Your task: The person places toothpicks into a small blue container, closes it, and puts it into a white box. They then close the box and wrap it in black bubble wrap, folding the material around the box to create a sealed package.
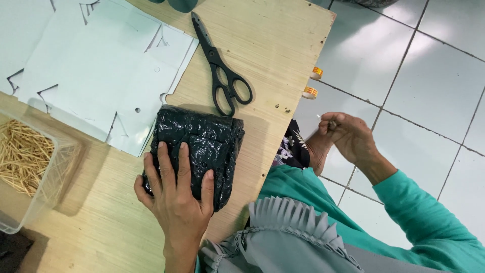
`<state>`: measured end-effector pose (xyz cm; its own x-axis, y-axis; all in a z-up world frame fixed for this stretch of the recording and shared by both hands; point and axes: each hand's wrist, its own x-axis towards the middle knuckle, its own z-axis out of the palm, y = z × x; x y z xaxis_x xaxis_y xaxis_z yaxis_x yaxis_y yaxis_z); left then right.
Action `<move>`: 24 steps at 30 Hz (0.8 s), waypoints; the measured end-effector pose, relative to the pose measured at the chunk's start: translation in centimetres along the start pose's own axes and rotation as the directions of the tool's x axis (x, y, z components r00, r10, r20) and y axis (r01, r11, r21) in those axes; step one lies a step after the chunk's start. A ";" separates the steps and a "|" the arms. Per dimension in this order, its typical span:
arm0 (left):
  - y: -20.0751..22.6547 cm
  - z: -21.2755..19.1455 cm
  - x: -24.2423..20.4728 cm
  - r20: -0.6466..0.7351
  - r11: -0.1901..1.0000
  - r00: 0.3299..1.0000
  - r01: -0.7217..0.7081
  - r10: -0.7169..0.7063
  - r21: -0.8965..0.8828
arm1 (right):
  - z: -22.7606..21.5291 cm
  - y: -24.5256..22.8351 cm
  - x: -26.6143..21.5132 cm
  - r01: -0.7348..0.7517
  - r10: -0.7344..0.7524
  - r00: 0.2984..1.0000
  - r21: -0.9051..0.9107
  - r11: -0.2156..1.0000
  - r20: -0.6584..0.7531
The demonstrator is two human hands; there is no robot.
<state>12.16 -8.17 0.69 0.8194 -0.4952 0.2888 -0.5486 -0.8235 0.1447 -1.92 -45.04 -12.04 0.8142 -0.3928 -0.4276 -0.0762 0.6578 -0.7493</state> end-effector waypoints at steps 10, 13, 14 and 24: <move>0.0 0.1 0.1 -0.040 1.000 0.999 -0.012 0.012 0.006 | 7.2 -7.8 -0.5 0.511 -0.473 0.812 -0.808 0.295 0.341; -0.1 0.2 0.1 -0.052 1.000 0.999 -0.015 0.015 0.012 | 8.2 -9.5 -0.5 0.619 -0.492 0.668 -0.784 -0.050 0.559; -0.1 0.2 0.1 -0.049 1.000 0.999 -0.014 0.015 0.016 | 8.5 -10.0 -0.5 0.680 -0.462 0.575 -0.708 -0.190 0.676; -0.1 0.5 0.2 -0.101 1.000 0.995 0.010 -0.013 -0.028 | 15.8 -17.0 -2.8 0.869 -0.088 0.193 -0.212 -0.447 0.977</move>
<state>12.44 -8.29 0.24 0.8057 -0.4539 0.3806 -0.5445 -0.8205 0.1743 6.17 -44.99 9.90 0.7263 0.4946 0.4773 0.6198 -0.7714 -0.1439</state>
